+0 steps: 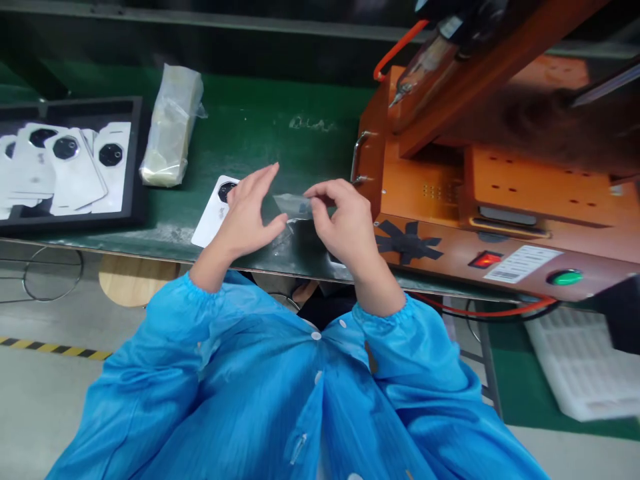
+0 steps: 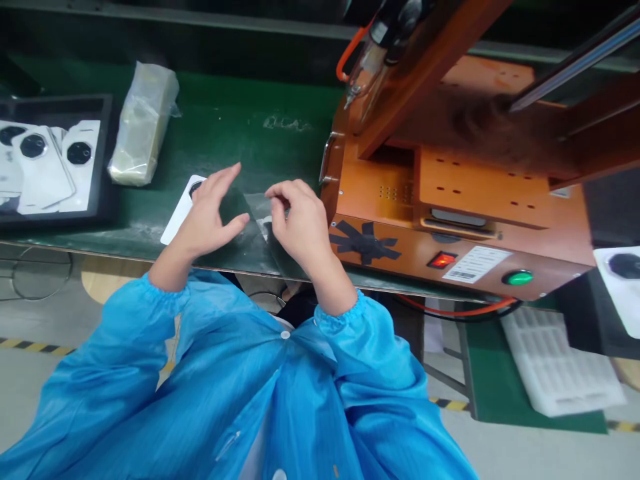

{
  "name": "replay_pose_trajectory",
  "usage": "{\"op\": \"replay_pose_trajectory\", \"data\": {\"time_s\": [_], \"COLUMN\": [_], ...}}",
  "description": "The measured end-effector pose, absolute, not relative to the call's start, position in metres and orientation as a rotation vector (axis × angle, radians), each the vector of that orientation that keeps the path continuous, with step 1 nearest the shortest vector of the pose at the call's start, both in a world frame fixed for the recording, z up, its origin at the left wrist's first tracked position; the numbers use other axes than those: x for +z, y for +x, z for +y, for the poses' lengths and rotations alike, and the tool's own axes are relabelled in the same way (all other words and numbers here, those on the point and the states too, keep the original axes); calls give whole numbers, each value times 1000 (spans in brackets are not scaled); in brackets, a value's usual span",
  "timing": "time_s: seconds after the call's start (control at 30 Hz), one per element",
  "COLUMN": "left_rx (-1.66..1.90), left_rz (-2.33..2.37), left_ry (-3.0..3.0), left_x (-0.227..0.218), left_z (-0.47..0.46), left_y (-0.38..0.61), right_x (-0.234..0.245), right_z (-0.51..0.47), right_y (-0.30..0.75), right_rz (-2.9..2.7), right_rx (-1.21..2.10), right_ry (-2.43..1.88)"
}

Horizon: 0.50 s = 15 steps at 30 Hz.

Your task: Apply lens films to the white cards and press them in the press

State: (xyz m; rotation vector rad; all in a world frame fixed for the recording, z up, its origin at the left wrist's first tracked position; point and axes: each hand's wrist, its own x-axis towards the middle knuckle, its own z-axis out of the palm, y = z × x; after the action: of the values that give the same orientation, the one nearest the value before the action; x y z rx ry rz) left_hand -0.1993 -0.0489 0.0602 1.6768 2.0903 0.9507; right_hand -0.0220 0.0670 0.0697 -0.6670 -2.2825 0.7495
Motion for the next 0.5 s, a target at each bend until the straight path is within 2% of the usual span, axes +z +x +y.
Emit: {"op": "replay_pose_trajectory", "data": {"time_s": [0.2,0.37,0.5], "left_rx": [1478,1733,1801], "left_rz": [1858,1742,1699], "left_ry": [1026,577,477], "left_x": [66,58,53], "left_z": [-93,-111,-118], "left_y": [-180,-191,-194], "right_x": [78,72,73], "right_z": [56,42,36], "right_y": [-36,-49,-62], "right_rz": [-2439,-2171,-2153], "right_rx": [1131,1404,1624], "right_ry": [-331,-619,-704]}}
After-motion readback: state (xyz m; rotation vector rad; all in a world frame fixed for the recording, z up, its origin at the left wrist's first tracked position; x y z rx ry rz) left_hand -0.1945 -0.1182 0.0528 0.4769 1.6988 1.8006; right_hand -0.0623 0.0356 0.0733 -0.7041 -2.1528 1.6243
